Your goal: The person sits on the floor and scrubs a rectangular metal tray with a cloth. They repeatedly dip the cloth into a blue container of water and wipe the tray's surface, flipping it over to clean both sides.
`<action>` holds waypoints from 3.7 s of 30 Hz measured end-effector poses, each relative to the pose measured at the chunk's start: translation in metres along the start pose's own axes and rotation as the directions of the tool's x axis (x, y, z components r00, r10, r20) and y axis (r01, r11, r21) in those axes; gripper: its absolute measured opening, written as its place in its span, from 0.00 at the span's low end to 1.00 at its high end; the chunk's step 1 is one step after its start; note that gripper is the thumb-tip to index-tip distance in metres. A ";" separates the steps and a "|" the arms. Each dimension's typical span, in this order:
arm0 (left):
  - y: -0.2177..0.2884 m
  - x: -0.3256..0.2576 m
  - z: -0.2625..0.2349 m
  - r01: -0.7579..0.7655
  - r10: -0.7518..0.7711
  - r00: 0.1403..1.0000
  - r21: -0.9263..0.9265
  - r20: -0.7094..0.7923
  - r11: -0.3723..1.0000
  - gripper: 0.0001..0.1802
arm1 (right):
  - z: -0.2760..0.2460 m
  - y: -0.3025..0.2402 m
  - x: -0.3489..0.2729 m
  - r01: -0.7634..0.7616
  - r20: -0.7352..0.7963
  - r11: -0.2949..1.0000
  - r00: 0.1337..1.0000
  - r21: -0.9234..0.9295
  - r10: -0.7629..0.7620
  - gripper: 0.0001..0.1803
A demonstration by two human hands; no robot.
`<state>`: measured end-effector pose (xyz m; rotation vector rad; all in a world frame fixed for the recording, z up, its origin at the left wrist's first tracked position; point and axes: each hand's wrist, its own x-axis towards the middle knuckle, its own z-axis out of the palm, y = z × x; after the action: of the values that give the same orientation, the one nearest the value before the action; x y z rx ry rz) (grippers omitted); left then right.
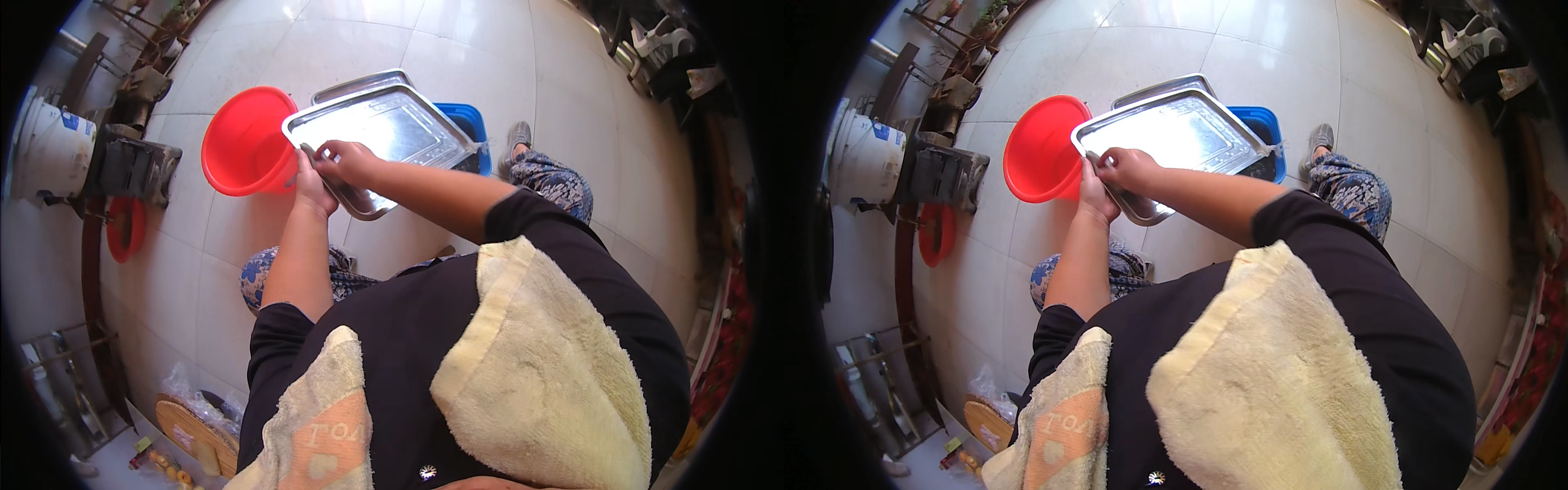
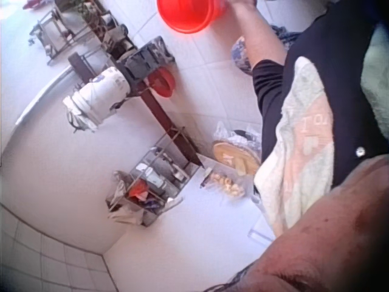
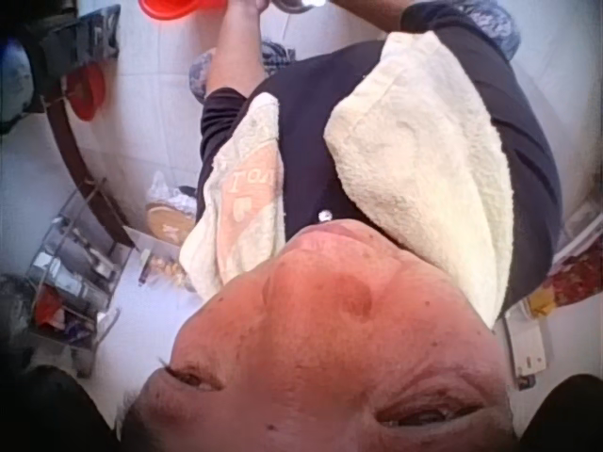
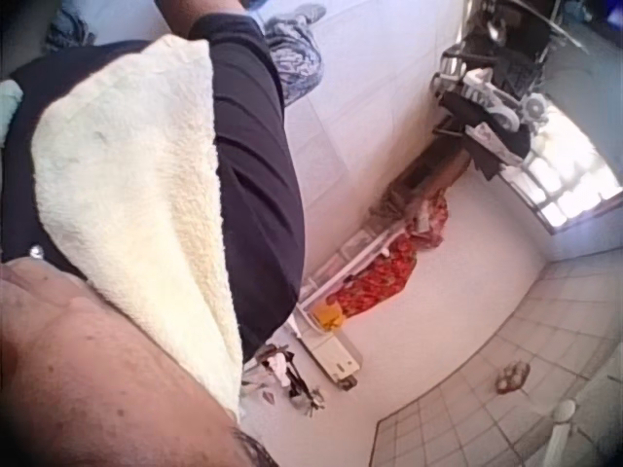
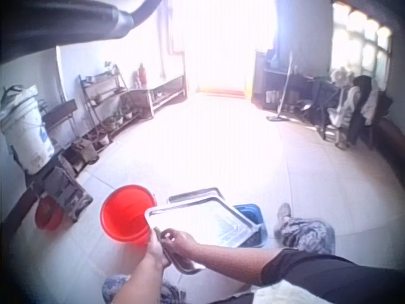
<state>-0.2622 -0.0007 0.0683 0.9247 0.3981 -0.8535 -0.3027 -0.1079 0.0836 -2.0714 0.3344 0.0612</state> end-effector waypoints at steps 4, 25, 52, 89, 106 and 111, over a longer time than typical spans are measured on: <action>0.003 0.010 -0.014 -0.007 0.005 0.987 0.008 0.163 1.000 0.39 | 0.019 0.028 -0.061 0.097 0.069 0.991 0.992 0.088 -0.103 0.14; -0.012 0.025 -0.055 -0.228 0.281 0.959 0.644 0.020 0.730 0.31 | 0.041 0.053 0.007 0.218 -0.033 0.945 0.972 -0.244 -0.233 0.15; -0.011 0.033 -0.038 -0.139 0.218 0.974 0.614 -0.055 0.777 0.34 | 0.003 0.181 0.074 -0.250 -0.310 0.945 0.934 -0.211 0.178 0.17; 0.001 0.050 -0.045 -0.285 0.275 0.948 0.047 0.162 0.957 0.42 | 0.040 0.008 0.141 -0.326 0.008 0.826 0.932 0.459 0.363 0.14; 0.024 0.056 -0.057 0.177 -0.174 0.984 0.202 -0.033 0.963 0.32 | 0.047 0.028 0.011 -0.206 0.246 0.962 0.956 0.179 0.159 0.19; 0.000 0.094 -0.081 0.083 0.011 0.977 0.427 -0.213 0.901 0.19 | 0.053 0.048 -0.022 -0.106 0.313 0.994 0.944 -0.018 0.106 0.20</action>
<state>-0.1999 0.0225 -0.0366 1.4354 0.4159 -0.8991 -0.3311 -0.0805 0.0200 -2.0036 0.2483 0.4521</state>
